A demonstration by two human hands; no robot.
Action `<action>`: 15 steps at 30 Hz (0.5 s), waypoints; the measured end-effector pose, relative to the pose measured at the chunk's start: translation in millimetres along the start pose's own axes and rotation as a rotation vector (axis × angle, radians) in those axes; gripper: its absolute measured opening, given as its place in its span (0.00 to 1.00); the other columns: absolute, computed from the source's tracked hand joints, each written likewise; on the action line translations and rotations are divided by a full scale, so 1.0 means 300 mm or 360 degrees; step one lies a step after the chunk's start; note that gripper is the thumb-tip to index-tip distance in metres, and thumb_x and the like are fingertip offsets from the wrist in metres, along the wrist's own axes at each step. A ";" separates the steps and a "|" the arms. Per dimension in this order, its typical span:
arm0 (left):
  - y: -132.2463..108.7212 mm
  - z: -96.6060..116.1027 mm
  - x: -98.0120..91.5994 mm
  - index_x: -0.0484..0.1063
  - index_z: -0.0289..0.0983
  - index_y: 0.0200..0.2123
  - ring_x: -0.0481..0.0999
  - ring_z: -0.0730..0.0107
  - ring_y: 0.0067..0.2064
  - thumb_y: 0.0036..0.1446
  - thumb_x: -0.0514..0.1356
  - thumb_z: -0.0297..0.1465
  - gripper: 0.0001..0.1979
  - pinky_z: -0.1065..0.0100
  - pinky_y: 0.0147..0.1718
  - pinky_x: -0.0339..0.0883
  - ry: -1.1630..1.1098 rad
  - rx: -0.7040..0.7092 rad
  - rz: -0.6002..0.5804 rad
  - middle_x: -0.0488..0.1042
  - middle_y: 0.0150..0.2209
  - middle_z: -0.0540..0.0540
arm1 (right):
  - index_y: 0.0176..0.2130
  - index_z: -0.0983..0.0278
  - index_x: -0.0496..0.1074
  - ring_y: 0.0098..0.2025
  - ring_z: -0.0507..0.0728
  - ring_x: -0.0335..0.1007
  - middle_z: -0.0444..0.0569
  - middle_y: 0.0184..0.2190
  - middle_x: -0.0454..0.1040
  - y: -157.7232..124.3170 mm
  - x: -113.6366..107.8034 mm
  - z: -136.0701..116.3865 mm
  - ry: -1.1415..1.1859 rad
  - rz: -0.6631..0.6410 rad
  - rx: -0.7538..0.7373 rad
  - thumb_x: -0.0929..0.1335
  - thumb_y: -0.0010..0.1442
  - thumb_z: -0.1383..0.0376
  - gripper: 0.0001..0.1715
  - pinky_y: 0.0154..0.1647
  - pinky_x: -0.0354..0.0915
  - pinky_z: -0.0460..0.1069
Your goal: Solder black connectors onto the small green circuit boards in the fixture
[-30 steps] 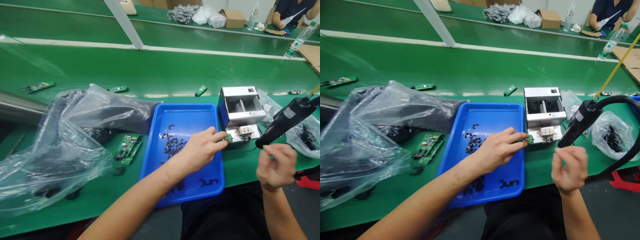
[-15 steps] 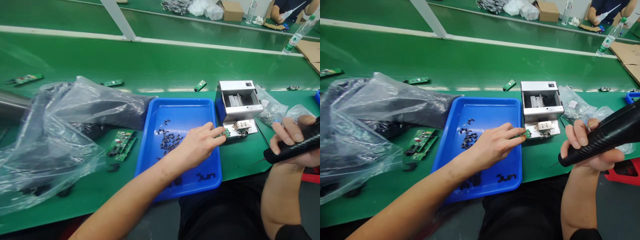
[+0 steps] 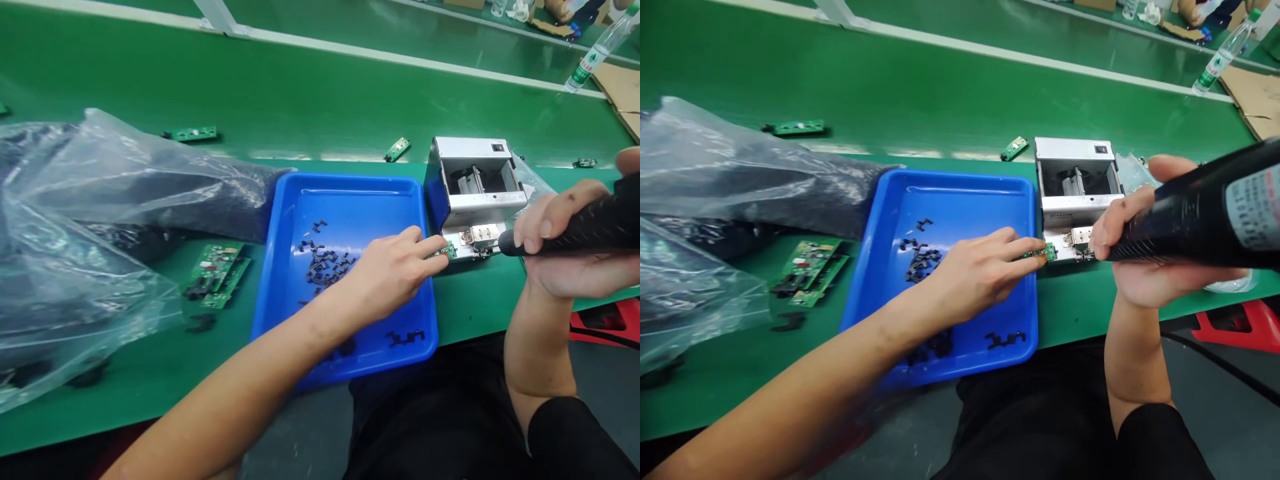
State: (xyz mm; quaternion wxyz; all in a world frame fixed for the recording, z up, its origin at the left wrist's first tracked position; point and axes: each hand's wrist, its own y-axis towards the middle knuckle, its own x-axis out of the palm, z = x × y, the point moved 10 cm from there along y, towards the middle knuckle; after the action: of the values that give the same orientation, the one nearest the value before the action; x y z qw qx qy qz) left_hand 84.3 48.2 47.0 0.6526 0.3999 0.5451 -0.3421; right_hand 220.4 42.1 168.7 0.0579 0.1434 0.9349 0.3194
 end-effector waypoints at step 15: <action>0.005 0.006 0.004 0.76 0.40 0.50 0.69 0.61 0.41 0.63 0.55 0.19 0.18 0.65 0.26 0.64 0.0008 -0.0001 -0.0019 0.76 0.55 0.48 | 0.49 0.58 0.72 0.10 0.52 0.56 0.41 0.14 0.62 -0.013 0.033 0.033 0.0017 -0.0131 -0.0020 0.48 0.53 0.22 0.56 0.12 0.59 0.48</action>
State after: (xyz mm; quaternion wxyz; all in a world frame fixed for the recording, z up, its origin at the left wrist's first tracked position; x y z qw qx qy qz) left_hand 86.6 47.4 46.2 0.6492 0.3973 0.5493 -0.3449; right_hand 212.0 47.9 158.2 0.0671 0.1027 0.9382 0.3235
